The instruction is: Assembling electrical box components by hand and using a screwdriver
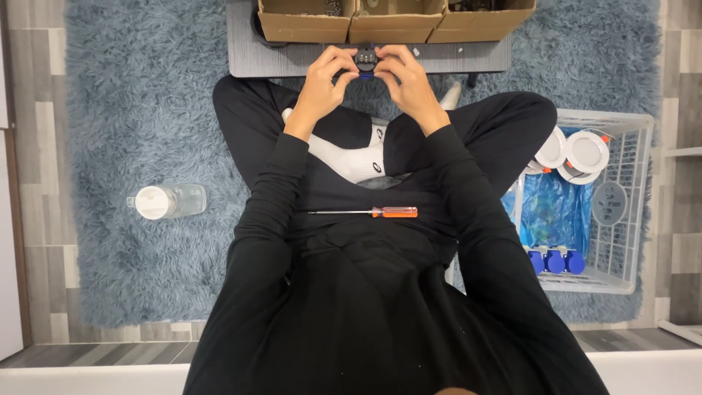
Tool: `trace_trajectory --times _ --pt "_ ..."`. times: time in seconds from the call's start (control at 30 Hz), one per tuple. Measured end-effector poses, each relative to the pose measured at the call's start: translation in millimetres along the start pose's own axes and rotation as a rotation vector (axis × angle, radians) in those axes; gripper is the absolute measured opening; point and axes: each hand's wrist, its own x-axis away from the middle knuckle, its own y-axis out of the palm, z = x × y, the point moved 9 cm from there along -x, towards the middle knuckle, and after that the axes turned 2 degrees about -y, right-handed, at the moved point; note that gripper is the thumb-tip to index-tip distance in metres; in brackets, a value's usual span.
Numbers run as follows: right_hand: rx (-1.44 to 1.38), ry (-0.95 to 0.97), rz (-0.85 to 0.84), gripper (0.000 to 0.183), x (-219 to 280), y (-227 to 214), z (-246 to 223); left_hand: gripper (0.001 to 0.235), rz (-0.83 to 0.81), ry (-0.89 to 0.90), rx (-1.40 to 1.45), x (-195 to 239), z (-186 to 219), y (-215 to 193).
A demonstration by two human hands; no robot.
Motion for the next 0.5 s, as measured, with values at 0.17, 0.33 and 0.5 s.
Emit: trace_trajectory --times 0.17,0.33,0.5 --pt "0.038 -0.041 -0.025 0.009 -1 -2 -3 0.014 -0.028 -0.003 -0.005 -3 2 -3" --pt "0.060 -0.052 -0.065 0.011 -1 -2 -3 0.044 0.017 -0.084 -0.020 3 -23 6" --pt "0.070 -0.054 -0.076 0.011 -3 -1 -2 0.061 0.110 -0.144 -0.073 7 -42 15"
